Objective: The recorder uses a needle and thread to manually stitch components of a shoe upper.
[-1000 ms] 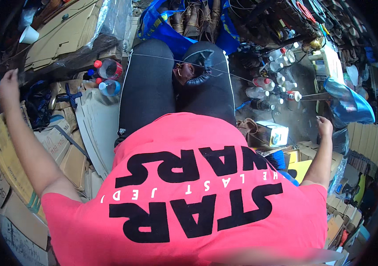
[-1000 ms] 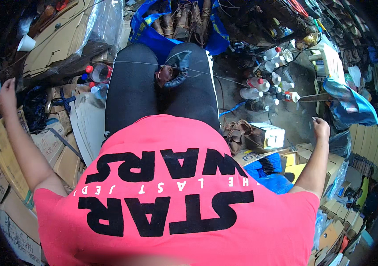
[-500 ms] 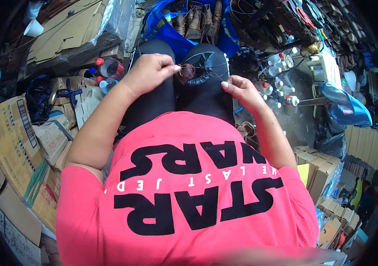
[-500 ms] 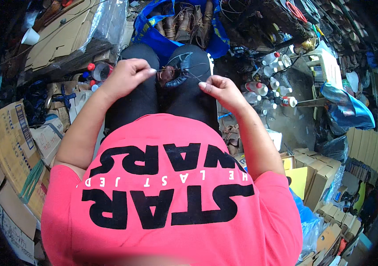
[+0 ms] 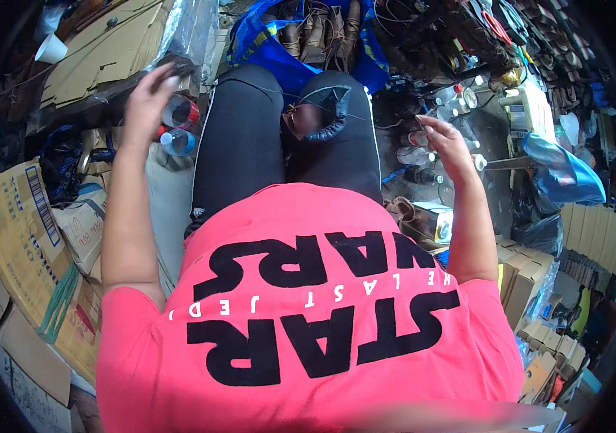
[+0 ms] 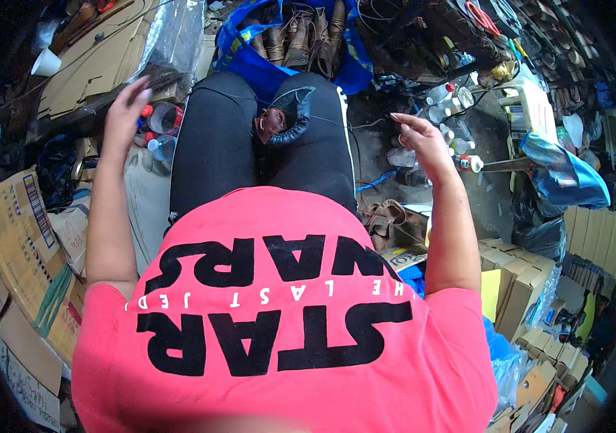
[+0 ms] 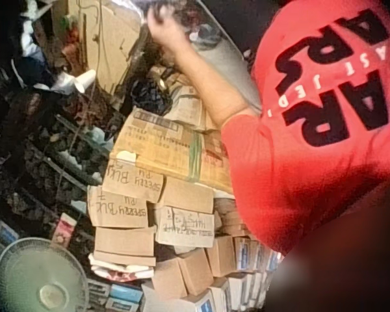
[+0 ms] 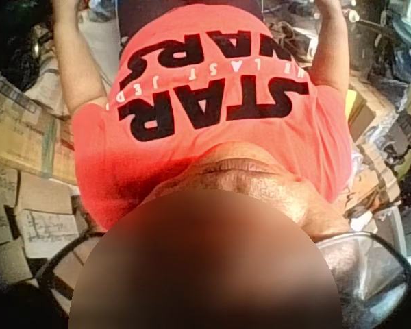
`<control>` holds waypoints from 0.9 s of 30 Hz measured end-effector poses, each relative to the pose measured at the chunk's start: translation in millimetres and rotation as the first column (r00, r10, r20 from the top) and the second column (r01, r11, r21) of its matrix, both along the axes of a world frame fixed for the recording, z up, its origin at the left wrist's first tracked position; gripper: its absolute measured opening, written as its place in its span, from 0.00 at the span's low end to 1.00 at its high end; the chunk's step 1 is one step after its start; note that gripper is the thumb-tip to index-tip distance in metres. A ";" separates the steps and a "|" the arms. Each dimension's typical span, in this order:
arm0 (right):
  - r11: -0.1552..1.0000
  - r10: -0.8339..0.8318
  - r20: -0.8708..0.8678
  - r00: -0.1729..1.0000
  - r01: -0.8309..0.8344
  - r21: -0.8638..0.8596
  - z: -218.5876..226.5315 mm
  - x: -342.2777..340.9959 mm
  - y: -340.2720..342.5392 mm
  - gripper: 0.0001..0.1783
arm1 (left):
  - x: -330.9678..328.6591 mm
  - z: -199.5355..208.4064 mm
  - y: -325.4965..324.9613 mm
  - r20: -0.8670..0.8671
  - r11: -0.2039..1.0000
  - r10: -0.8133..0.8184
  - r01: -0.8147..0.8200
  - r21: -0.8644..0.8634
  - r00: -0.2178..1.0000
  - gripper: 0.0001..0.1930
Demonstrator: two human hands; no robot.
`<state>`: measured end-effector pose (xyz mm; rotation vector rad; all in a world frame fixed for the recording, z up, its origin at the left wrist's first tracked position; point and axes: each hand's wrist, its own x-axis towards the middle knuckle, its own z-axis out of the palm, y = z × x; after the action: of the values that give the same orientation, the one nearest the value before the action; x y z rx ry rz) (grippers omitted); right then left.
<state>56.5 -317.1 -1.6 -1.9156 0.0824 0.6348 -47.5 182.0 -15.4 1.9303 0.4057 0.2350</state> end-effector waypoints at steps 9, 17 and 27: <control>0.835 0.541 0.548 0.638 -0.484 -0.261 30.8 5.6 97.9 0.06 | 75.1 22.7 -165.7 0.032 0.609 -0.777 0.738 0.292 0.629 0.17; 0.740 0.672 0.478 0.567 -0.548 -0.391 42.7 13.3 108.1 0.06 | 96.5 15.1 -168.7 -0.154 0.513 -0.841 0.855 0.077 0.518 0.12; 0.851 0.517 0.424 0.743 -0.501 -0.159 14.0 3.2 102.3 0.09 | 98.3 3.8 -169.4 -0.181 0.543 -0.839 0.804 -0.243 0.513 0.12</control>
<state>59.8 -214.8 12.3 -2.0828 -0.7669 0.5177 50.8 12.6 -11.6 1.8137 -0.3666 -0.7033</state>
